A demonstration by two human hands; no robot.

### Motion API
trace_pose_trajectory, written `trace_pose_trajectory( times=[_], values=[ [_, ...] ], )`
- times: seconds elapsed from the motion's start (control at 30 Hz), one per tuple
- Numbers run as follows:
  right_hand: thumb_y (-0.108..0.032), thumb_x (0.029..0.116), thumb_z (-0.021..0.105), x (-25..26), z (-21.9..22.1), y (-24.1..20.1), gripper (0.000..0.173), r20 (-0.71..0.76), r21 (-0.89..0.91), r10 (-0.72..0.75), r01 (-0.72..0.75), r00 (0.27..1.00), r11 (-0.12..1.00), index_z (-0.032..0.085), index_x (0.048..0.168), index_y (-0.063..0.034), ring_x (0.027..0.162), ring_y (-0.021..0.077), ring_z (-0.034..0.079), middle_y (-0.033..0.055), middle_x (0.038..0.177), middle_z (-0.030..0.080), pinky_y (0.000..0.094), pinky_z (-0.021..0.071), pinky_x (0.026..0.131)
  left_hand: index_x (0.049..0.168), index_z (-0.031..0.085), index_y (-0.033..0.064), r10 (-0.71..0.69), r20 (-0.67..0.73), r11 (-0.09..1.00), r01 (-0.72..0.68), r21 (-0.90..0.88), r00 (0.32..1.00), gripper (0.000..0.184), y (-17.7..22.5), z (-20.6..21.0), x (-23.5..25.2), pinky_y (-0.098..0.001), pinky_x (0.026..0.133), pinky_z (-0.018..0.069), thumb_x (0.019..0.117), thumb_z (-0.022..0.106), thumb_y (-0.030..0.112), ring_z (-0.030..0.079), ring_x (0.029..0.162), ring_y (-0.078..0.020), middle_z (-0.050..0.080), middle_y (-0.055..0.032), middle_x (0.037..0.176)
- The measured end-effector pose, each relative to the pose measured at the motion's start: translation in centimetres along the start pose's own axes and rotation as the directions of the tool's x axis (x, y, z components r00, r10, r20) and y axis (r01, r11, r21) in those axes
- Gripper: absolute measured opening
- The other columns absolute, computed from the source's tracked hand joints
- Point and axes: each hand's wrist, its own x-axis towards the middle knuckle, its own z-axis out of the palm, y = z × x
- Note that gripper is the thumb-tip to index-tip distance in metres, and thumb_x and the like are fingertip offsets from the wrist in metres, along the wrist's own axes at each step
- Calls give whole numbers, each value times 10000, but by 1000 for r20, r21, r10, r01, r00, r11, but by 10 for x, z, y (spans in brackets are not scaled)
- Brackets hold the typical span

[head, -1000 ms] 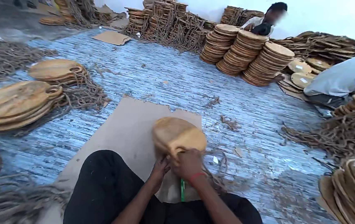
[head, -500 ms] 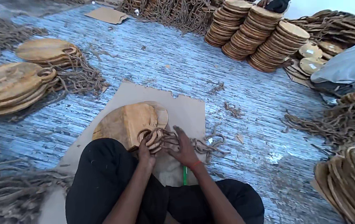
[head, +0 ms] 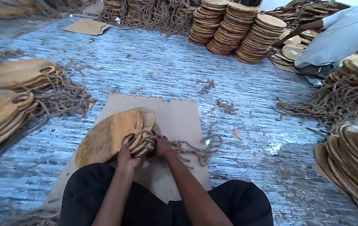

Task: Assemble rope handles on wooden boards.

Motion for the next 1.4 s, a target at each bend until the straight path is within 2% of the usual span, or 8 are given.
trace_pose_trajectory(
  times=[0.27,0.4,0.63,0.77,0.93,1.17,1.27,1.4],
  values=[
    [-124,924,712,16,7,25,358,8,-127,76,-74,997,989,683,1266,-24,1294,436,544,234,1417,560,616,466,1033,1352,466,76,53,-88,999,-53,-1,995,347,26,8,24,-493,862,551,1045,474,238,622,1061,-300,580,-182,1212],
    [-3,845,759,12,-35,72,479,-157,-133,51,-72,986,988,621,1303,-24,1239,481,563,259,1403,535,618,539,940,1370,466,55,45,-100,999,-44,8,994,362,13,6,33,-515,878,551,1050,464,224,624,1077,-326,580,-212,1233],
    [-238,937,727,-65,-141,111,284,-79,-482,-89,40,993,875,693,1165,-72,1015,362,688,160,1005,738,578,433,1049,1407,471,46,92,-153,991,-76,108,984,404,0,2,53,-531,884,532,1036,521,199,608,1099,-337,579,-216,1270],
    [-270,882,764,-109,-135,116,325,-68,-474,-150,101,986,875,679,1158,-120,876,329,703,114,953,719,579,554,759,1418,454,27,127,-161,981,-100,166,979,401,-10,3,71,-538,845,521,1069,460,223,599,1039,-341,573,-232,1253],
    [-238,835,812,-131,-104,150,690,-99,-375,-32,-8,995,927,532,1463,-174,1081,369,678,145,1274,671,592,534,923,1544,304,-32,265,-301,919,-145,366,916,587,-15,-13,88,-552,1018,491,1031,549,113,513,1307,-380,456,-270,1481],
    [-244,1024,633,-152,-63,232,406,-344,-21,420,-454,840,891,607,1416,-138,1161,388,668,170,1221,717,604,484,1021,1485,348,-116,412,-276,743,-145,653,869,601,-17,-13,85,-541,1031,484,1008,596,152,498,1310,-397,448,-310,1454],
    [-134,940,721,-144,-56,229,475,-444,-12,442,-499,779,866,606,1398,-76,1325,442,530,220,1388,605,645,395,1093,1579,188,-64,532,-135,578,-243,779,836,846,-27,-10,69,-562,1097,430,959,692,213,393,1413,-459,307,-347,1563],
    [-83,954,692,-140,-48,223,337,-508,-6,292,-343,810,939,675,1289,-48,1289,434,562,220,1355,623,620,441,1075,1430,515,-24,314,476,138,-536,833,821,452,-46,-13,40,-566,1040,474,1042,600,190,592,1236,-398,593,-275,1352]
  ],
)
